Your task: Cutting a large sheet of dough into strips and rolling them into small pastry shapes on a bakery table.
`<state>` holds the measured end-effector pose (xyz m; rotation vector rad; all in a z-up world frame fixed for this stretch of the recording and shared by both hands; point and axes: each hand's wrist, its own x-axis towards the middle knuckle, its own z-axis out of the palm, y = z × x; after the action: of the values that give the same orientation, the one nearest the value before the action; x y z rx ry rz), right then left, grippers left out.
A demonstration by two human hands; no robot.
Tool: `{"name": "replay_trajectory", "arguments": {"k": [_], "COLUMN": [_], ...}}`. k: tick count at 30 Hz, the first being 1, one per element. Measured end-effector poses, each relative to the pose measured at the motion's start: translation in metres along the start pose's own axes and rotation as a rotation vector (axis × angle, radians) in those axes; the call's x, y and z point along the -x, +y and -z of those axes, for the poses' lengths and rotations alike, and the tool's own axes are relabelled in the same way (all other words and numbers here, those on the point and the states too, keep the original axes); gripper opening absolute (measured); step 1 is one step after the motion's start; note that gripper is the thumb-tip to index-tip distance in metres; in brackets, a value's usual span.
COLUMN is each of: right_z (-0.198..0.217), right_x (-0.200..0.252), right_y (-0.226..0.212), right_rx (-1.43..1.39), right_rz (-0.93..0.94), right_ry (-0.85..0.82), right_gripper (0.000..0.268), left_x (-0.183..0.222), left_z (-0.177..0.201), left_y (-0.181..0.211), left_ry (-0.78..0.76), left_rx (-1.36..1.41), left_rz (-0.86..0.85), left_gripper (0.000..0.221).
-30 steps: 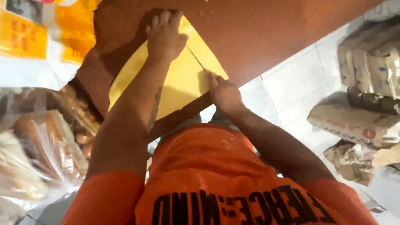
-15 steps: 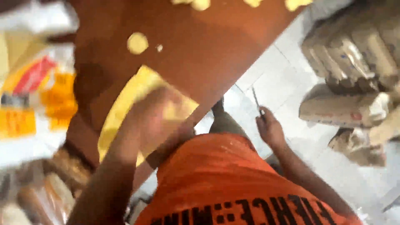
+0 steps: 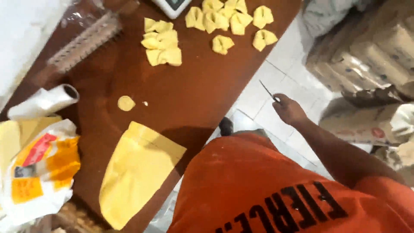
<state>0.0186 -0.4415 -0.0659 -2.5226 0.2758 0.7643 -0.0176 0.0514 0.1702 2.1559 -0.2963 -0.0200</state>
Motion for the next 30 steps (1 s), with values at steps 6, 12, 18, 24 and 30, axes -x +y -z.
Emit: {"name": "replay_trajectory", "arguments": {"k": [6, 12, 18, 24, 30], "right_z": [0.035, 0.043, 0.049, 0.035, 0.014], "right_x": [-0.034, -0.042, -0.022, -0.023, 0.016], "right_y": [-0.023, -0.024, -0.027, -0.001, 0.004], "right_rx": [0.011, -0.025, -0.083, -0.079, -0.006], "right_rz": [0.094, 0.146, 0.172, 0.114, -0.036], "right_ry": [-0.027, -0.097, -0.095, -0.132, -0.159], "right_gripper": [0.045, 0.046, 0.042, 0.046, 0.051], "left_x": [0.012, 0.013, 0.014, 0.063, 0.086], "left_z": [0.004, 0.012, 0.008, 0.021, -0.010], "left_y": [-0.020, 0.017, 0.017, 0.017, -0.142], "left_ry": [0.155, 0.240, 0.318, 0.460, 0.406], "left_rx": [0.028, 0.071, 0.155, 0.172, -0.223], "left_rz": [0.039, 0.014, -0.004, 0.058, 0.740], "left_gripper": [0.040, 0.044, 0.048, 0.052, 0.036]}}
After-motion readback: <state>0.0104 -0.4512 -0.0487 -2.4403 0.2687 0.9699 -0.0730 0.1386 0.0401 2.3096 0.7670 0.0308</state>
